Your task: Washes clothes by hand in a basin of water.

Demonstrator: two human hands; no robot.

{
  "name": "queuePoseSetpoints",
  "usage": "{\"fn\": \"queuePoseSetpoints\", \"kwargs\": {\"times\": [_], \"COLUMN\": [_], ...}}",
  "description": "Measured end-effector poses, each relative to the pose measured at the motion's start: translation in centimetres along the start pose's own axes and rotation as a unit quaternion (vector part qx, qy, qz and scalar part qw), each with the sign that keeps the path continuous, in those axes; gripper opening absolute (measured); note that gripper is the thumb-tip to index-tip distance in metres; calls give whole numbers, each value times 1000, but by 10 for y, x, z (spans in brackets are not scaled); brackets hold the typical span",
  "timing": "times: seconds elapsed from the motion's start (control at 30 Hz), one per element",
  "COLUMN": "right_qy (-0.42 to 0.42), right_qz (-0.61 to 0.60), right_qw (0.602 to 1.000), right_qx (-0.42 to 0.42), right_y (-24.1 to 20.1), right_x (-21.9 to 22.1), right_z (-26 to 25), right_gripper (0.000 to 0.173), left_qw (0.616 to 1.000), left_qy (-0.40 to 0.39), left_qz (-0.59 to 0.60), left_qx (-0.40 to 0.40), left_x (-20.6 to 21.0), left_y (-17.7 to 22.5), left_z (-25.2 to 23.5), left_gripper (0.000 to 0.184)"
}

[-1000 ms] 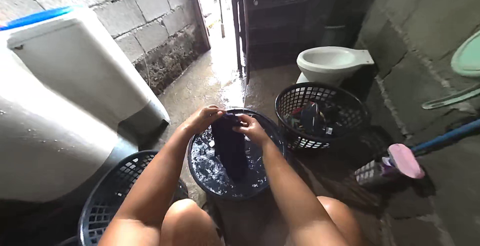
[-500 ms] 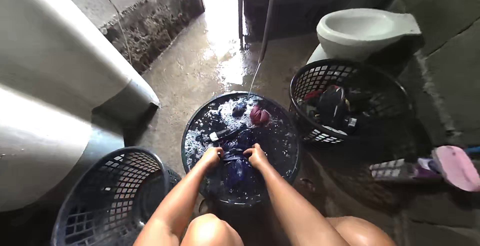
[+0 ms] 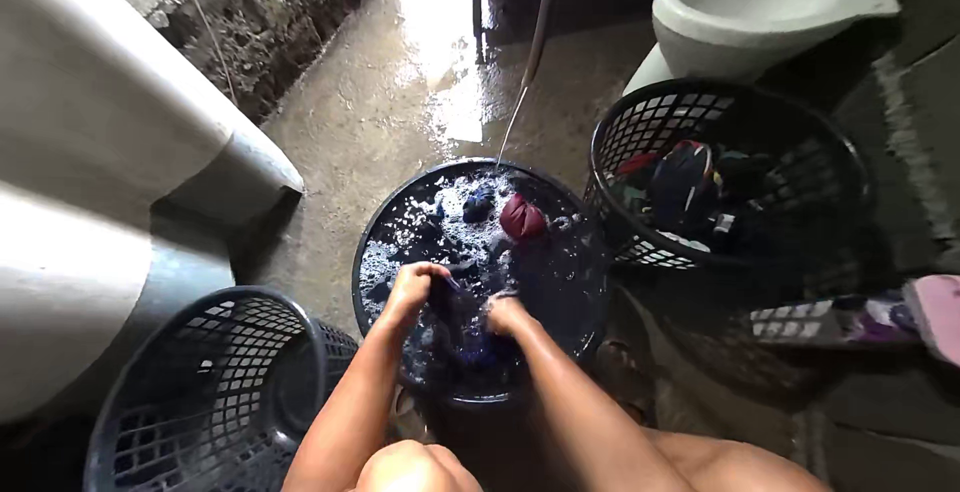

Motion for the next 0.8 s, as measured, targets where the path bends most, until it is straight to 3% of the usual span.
{"fn": "queuePoseSetpoints", "kwargs": {"times": [0.07, 0.17, 0.3, 0.4, 0.47, 0.53, 0.67, 0.8], "right_qy": [35, 120, 319, 387, 353, 266, 112, 70], "right_qz": [-35, -102, -135, -137, -132, -102, -62, -67], "right_qw": [996, 982, 925, 902, 924, 959, 986, 988], "right_qx": [-71, -100, -156, -135, -68, 15, 104, 124], "right_y": [-17, -33, -38, -41, -35, -21, 7, 23], "right_x": [-30, -89, -144, -150, -139, -115, -47, -2], "right_z": [14, 59, 127, 141, 122, 84, 12, -14], "right_gripper": [29, 36, 26, 25, 28, 39, 77, 90], "left_qw": [994, 951, 874, 883, 894, 885, 857, 856], "left_qy": [36, 117, 220, 179, 106, 22, -153, -161], "left_qz": [7, -107, -289, -385, -433, -461, -476, -466], "left_qx": [105, 264, 322, 198, 49, -54, -126, -154], "left_x": [-18, -45, -56, -47, -36, -20, 37, 76], "left_y": [36, 89, 122, 101, 67, 27, -41, -79], "left_z": [18, 56, 90, 75, 56, 36, 17, 10], "left_gripper": [34, 33, 27, 33, 62, 88, 98, 92]}}
Point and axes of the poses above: each hand's wrist, its own z-axis away from the middle knuckle, its own x-axis out of the palm, y = z × x, the point moved 5 cm from there along -z, towards the middle knuckle, and after that the axes turned 8 degrees about z, right-handed, at the moved point
